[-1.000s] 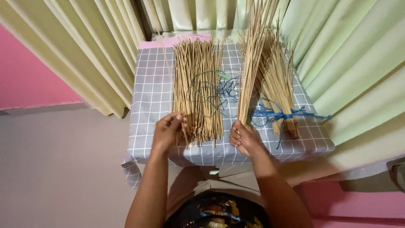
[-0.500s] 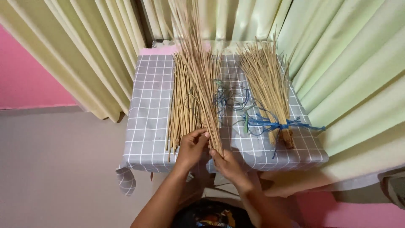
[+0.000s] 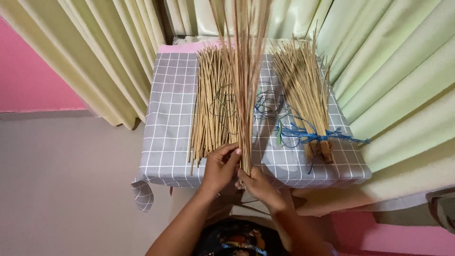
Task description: Assembling broom bundles by grouping wooden sticks and tying them with string.
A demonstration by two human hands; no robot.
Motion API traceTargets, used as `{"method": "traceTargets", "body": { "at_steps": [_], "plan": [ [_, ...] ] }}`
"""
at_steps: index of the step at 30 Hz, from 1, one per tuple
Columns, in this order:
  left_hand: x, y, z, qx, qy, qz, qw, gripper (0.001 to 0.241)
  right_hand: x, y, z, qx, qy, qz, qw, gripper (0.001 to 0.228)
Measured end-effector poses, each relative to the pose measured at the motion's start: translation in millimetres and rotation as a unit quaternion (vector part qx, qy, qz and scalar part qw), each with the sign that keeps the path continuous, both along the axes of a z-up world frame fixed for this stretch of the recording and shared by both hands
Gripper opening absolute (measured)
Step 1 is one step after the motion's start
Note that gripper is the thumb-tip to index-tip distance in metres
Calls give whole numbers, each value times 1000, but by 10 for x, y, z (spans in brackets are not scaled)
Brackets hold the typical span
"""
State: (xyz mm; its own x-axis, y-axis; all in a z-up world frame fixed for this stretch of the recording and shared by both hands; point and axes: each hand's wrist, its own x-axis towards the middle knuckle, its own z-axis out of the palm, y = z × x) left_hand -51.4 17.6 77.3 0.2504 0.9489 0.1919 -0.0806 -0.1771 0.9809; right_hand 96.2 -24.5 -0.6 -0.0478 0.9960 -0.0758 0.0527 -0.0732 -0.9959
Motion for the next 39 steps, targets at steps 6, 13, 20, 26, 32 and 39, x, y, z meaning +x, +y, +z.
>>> {"method": "traceTargets", "body": {
  "at_steps": [6,13,20,26,32,39],
  "plan": [
    [2,-32,18,28,16,8,999,25,-65,-112,151,1,38,26,999,43],
    [1,-91,171,4,63,-3,998,54,-121,-40,-39,26,19,24,999,40],
    [10,123,74,-123,16,-16,992,50,-393,-155,78,16,-1,-23,1000,36],
    [117,111,-118,-223,-109,8,969,41,-363,-171,218,-77,-22,4,997,27],
    [55,-42,78,-253,-57,52,964,31,-420,-161,229,-72,-13,52,996,23],
    [17,-23,-208,-215,-90,20,972,33,-378,-202,330,-74,-53,91,992,53]
  ]
}}
